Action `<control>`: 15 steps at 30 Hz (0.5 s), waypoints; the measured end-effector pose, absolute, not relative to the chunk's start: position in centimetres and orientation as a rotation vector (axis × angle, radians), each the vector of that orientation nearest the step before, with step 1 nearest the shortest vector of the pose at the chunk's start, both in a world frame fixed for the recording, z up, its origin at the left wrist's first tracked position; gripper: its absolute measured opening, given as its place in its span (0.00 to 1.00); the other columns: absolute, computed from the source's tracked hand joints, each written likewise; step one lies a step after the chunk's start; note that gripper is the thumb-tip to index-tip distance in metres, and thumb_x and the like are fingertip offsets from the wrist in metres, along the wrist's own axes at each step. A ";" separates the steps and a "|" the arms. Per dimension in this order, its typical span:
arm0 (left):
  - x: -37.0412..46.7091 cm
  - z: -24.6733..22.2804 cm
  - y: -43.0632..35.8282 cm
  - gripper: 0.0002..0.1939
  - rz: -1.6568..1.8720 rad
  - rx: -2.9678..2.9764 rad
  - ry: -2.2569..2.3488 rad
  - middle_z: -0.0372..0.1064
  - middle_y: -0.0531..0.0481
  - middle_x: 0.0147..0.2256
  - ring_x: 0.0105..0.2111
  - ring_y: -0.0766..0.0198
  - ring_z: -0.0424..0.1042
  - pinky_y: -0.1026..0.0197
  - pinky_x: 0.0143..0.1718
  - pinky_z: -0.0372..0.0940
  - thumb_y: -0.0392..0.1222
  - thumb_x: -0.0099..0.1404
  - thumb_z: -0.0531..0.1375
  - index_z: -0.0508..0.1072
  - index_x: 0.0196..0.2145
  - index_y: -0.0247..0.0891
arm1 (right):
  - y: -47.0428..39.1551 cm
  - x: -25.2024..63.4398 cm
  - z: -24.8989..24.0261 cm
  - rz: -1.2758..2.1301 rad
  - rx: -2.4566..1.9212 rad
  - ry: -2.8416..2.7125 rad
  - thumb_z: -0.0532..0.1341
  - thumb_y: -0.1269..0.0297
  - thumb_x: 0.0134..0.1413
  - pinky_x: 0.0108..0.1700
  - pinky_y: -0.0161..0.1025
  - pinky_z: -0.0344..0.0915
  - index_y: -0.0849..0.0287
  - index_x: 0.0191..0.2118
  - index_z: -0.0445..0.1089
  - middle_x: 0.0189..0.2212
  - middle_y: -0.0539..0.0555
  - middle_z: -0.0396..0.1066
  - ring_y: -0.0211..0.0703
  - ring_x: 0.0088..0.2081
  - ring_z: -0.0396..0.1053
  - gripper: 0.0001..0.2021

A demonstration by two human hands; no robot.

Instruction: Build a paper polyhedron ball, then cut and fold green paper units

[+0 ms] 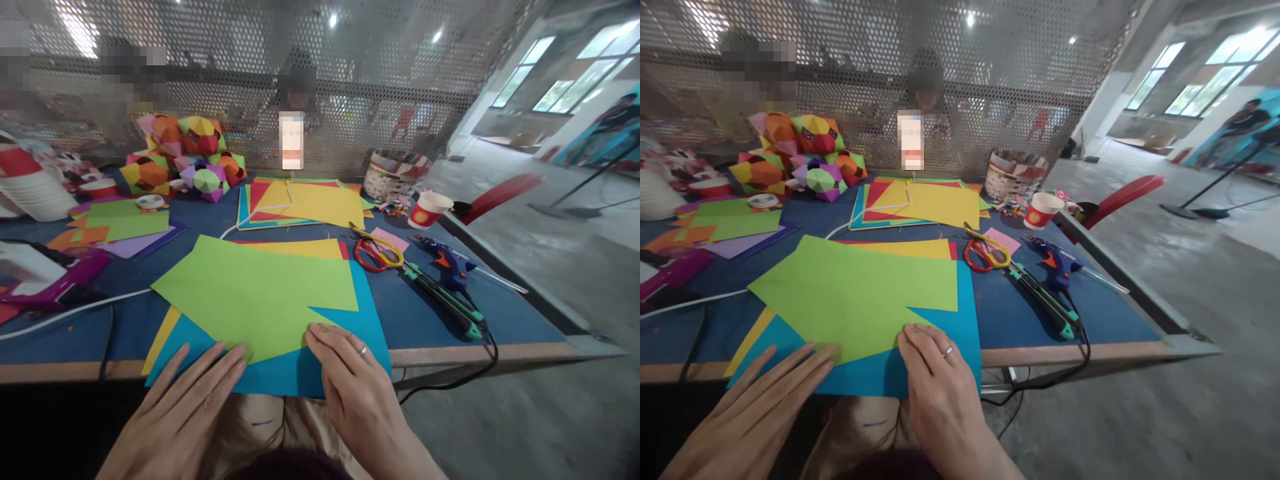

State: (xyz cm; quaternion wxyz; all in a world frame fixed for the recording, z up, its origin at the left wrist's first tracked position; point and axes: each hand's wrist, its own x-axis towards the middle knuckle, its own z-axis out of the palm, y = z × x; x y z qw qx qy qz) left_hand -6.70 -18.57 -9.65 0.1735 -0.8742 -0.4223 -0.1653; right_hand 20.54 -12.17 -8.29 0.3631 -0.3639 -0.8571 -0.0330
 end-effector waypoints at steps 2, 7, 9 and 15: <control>-6.3 -9.4 -18.3 0.29 -0.581 -2.449 -1.242 0.67 0.44 0.64 0.66 0.56 0.61 0.51 0.73 0.43 0.30 0.69 0.53 0.62 0.67 0.31 | -12.0 20.3 -8.0 -0.146 -0.932 -2.236 0.51 0.80 0.65 0.54 0.42 0.76 0.69 0.51 0.75 0.47 0.61 0.79 0.48 0.49 0.77 0.17; -3.2 -8.3 -17.7 0.24 -0.863 -2.414 -1.179 0.71 0.40 0.59 0.64 0.56 0.64 0.52 0.69 0.54 0.27 0.68 0.57 0.68 0.61 0.28 | -12.6 19.7 -7.5 -0.219 -1.007 -2.272 0.50 0.79 0.63 0.55 0.43 0.76 0.71 0.52 0.75 0.50 0.62 0.78 0.50 0.52 0.75 0.20; -1.7 -7.9 -17.4 0.21 -0.879 -2.441 -1.111 0.73 0.40 0.57 0.63 0.57 0.66 0.52 0.68 0.56 0.27 0.69 0.57 0.70 0.59 0.27 | -13.1 19.2 -7.5 -0.211 -1.041 -2.272 0.50 0.77 0.62 0.56 0.47 0.75 0.75 0.54 0.73 0.53 0.66 0.76 0.54 0.55 0.73 0.21; 0.8 -8.0 -15.8 0.19 -0.773 -2.389 -1.079 0.74 0.40 0.57 0.59 0.55 0.70 0.53 0.64 0.58 0.39 0.76 0.52 0.71 0.58 0.26 | -13.5 18.4 -8.1 -0.217 -1.096 -2.286 0.51 0.72 0.64 0.59 0.52 0.73 0.77 0.58 0.70 0.56 0.68 0.73 0.59 0.58 0.69 0.22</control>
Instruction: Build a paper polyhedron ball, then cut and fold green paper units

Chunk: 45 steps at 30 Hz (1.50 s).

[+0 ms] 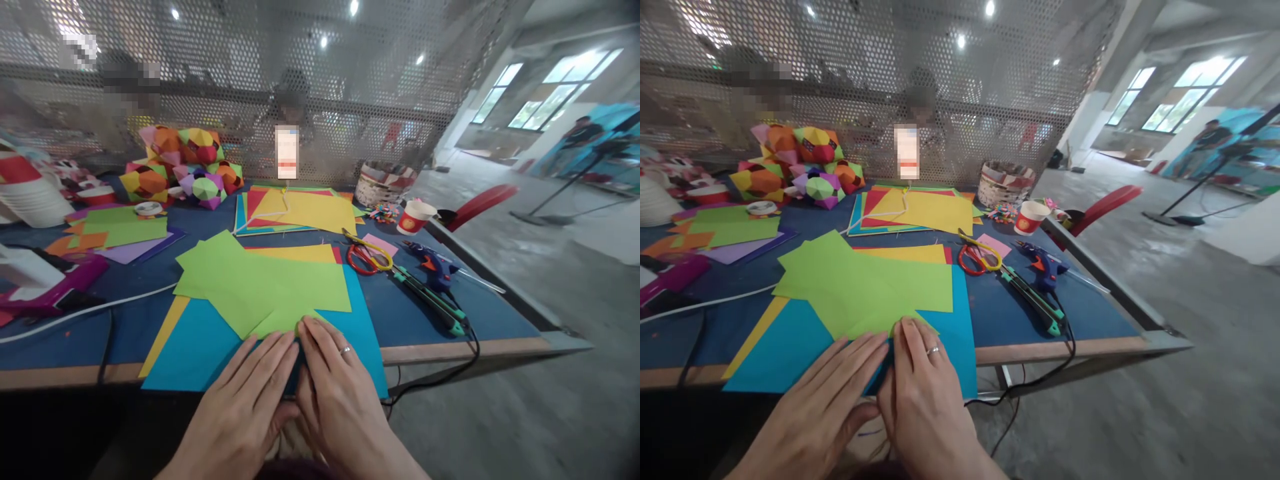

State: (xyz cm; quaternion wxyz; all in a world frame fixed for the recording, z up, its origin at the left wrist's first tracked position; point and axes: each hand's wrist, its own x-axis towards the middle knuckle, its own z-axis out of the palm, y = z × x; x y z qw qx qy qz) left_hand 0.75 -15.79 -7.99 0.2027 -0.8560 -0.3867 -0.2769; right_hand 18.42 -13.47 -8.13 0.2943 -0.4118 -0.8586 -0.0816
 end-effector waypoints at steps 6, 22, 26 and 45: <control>0.8 -8.7 -15.2 0.26 -0.677 -2.382 -1.055 0.74 0.39 0.57 0.58 0.54 0.71 0.52 0.60 0.62 0.51 0.78 0.48 0.69 0.58 0.25 | -13.2 18.8 -8.3 -0.242 -1.042 -2.329 0.51 0.69 0.69 0.62 0.50 0.70 0.74 0.61 0.68 0.59 0.62 0.72 0.57 0.61 0.66 0.21; -1.2 -8.3 -15.2 0.25 -0.659 -2.281 -1.149 0.80 0.42 0.48 0.49 0.57 0.79 0.58 0.49 0.70 0.52 0.78 0.46 0.72 0.51 0.29 | -13.1 19.3 -9.1 -0.264 -1.037 -2.293 0.53 0.59 0.72 0.58 0.49 0.73 0.68 0.61 0.69 0.60 0.57 0.72 0.55 0.61 0.66 0.22; -3.3 -8.9 -16.1 0.25 -0.648 -2.248 -1.171 0.79 0.39 0.48 0.51 0.53 0.77 0.56 0.53 0.68 0.54 0.77 0.49 0.73 0.51 0.28 | -13.2 19.4 -8.9 -0.258 -1.033 -2.302 0.53 0.59 0.72 0.58 0.49 0.72 0.68 0.62 0.68 0.60 0.57 0.71 0.55 0.61 0.66 0.22; 0.9 -9.3 -14.7 0.25 -0.759 -2.331 -1.071 0.77 0.36 0.52 0.54 0.53 0.74 0.53 0.55 0.66 0.51 0.77 0.49 0.72 0.54 0.24 | -12.8 19.8 -9.5 -0.248 -0.993 -2.369 0.54 0.52 0.69 0.62 0.50 0.67 0.68 0.63 0.67 0.61 0.59 0.70 0.56 0.61 0.64 0.27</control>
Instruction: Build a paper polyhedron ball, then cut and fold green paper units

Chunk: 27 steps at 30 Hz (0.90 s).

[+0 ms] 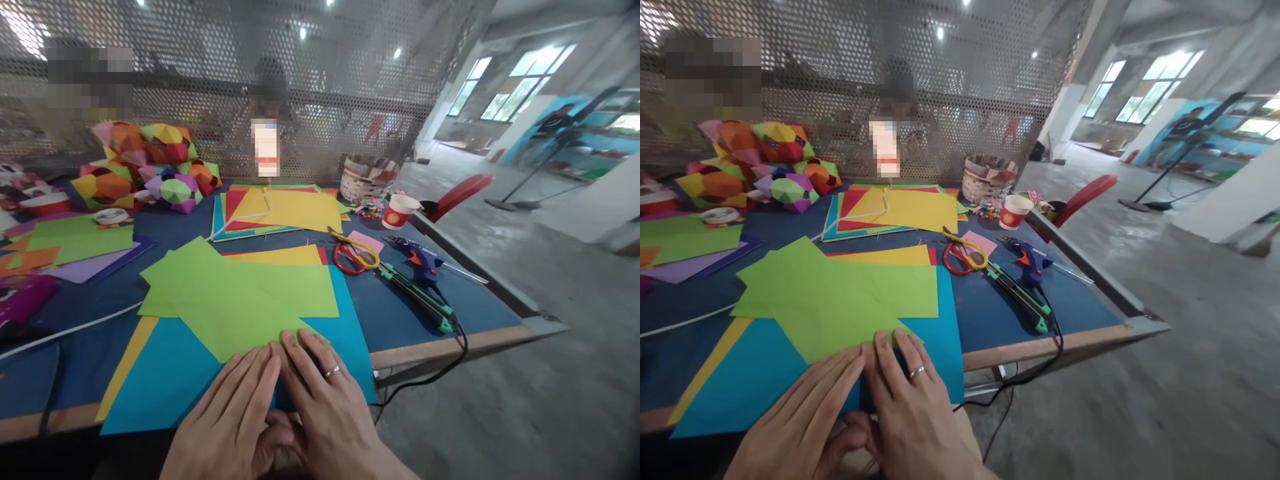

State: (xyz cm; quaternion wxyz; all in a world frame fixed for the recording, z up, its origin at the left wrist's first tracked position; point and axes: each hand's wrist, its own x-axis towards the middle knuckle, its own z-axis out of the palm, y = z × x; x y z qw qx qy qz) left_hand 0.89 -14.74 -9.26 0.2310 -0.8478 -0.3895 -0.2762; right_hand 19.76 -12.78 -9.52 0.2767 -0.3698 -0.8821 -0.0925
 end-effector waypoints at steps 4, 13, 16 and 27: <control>0.7 -9.2 -14.5 0.23 -0.753 -2.324 -1.058 0.79 0.39 0.49 0.50 0.54 0.76 0.53 0.52 0.67 0.50 0.78 0.49 0.73 0.53 0.27 | -12.6 20.4 -9.5 -0.236 -1.005 -2.383 0.56 0.55 0.69 0.65 0.47 0.64 0.64 0.65 0.64 0.63 0.55 0.68 0.50 0.64 0.62 0.26; 0.4 -9.1 -14.4 0.22 -0.737 -2.342 -1.029 0.79 0.40 0.48 0.49 0.54 0.77 0.53 0.49 0.69 0.48 0.78 0.49 0.73 0.52 0.27 | -12.7 24.2 -9.0 -0.272 -1.101 -2.297 0.59 0.62 0.67 0.64 0.45 0.64 0.63 0.62 0.68 0.58 0.57 0.74 0.46 0.59 0.70 0.21; 0.4 -9.0 -14.4 0.22 -0.723 -2.342 -1.025 0.79 0.40 0.48 0.49 0.55 0.77 0.53 0.49 0.69 0.49 0.78 0.49 0.74 0.52 0.28 | -12.9 25.1 -8.9 -0.291 -1.112 -2.261 0.58 0.63 0.68 0.65 0.45 0.62 0.62 0.61 0.70 0.57 0.56 0.74 0.45 0.58 0.70 0.19; 0.9 -8.8 -14.3 0.23 -0.740 -2.320 -1.054 0.79 0.38 0.48 0.49 0.55 0.77 0.53 0.50 0.68 0.47 0.78 0.47 0.73 0.52 0.26 | -12.7 19.5 -9.6 -0.149 -0.918 -2.315 0.52 0.60 0.70 0.67 0.43 0.60 0.68 0.59 0.70 0.58 0.60 0.73 0.47 0.60 0.66 0.21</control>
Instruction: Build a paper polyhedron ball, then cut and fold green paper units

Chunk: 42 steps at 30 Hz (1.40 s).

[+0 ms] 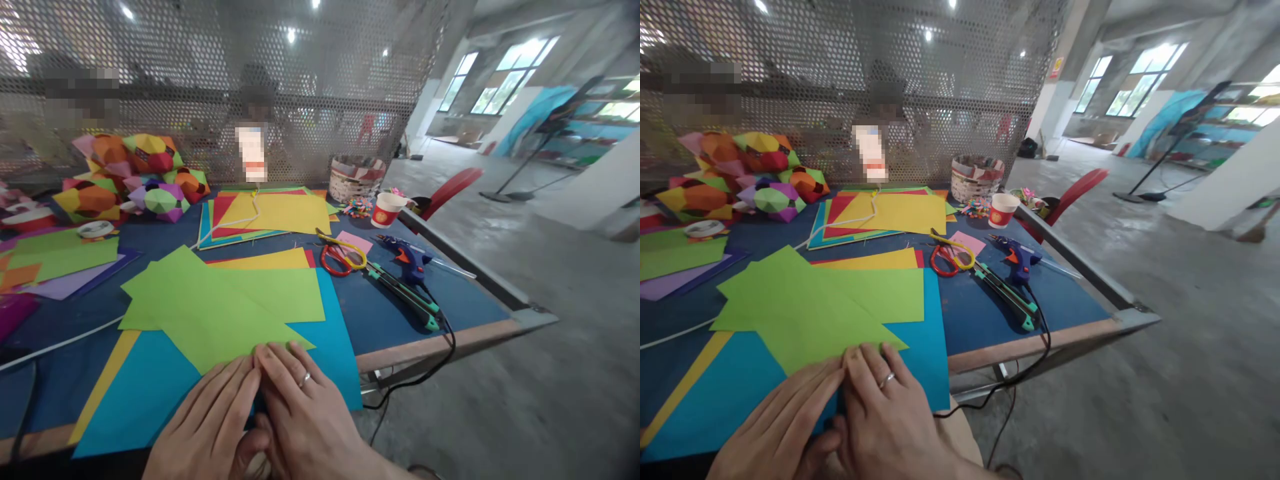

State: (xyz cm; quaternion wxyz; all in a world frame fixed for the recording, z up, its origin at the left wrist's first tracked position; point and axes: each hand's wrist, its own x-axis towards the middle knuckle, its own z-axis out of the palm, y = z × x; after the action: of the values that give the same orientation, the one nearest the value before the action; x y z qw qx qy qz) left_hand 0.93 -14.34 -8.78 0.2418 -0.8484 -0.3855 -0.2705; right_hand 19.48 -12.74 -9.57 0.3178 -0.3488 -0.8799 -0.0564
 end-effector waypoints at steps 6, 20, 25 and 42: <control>-0.8 -9.9 -14.8 0.23 -0.740 -2.315 -1.094 0.79 0.41 0.48 0.49 0.55 0.78 0.56 0.52 0.69 0.52 0.77 0.49 0.73 0.52 0.31 | -12.3 20.5 -9.4 -0.045 -0.891 -2.370 0.56 0.64 0.65 0.64 0.47 0.66 0.73 0.62 0.66 0.58 0.66 0.72 0.52 0.61 0.66 0.24; -3.0 -10.8 -16.0 0.22 -0.780 -2.185 -1.275 0.77 0.40 0.51 0.53 0.50 0.74 0.50 0.58 0.65 0.44 0.73 0.58 0.70 0.60 0.32 | -11.8 23.7 -7.5 -0.056 -1.146 -2.212 0.57 0.69 0.67 0.47 0.50 0.75 0.61 0.53 0.70 0.47 0.60 0.77 0.51 0.45 0.74 0.12; -2.1 -10.4 -16.0 0.19 -0.841 -2.143 -1.292 0.77 0.38 0.48 0.50 0.49 0.75 0.49 0.54 0.66 0.40 0.72 0.60 0.71 0.57 0.29 | -11.6 22.6 -6.5 -0.031 -1.329 -2.210 0.67 0.67 0.58 0.45 0.57 0.74 0.61 0.57 0.65 0.46 0.61 0.75 0.58 0.45 0.73 0.22; -2.2 -9.7 -15.8 0.17 -0.928 -2.178 -1.327 0.77 0.39 0.45 0.47 0.51 0.74 0.51 0.53 0.64 0.43 0.72 0.60 0.72 0.52 0.28 | -12.5 22.7 -5.0 0.321 -0.985 -2.414 0.52 0.84 0.55 0.53 0.48 0.72 0.57 0.60 0.62 0.47 0.58 0.71 0.48 0.48 0.69 0.28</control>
State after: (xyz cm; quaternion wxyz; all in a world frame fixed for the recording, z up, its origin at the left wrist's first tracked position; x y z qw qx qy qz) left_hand -2.16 -15.81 -9.68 0.2124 -0.7842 -0.4779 -0.3341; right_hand 22.72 -12.55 -5.01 0.2544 -0.3627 -0.8887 0.1181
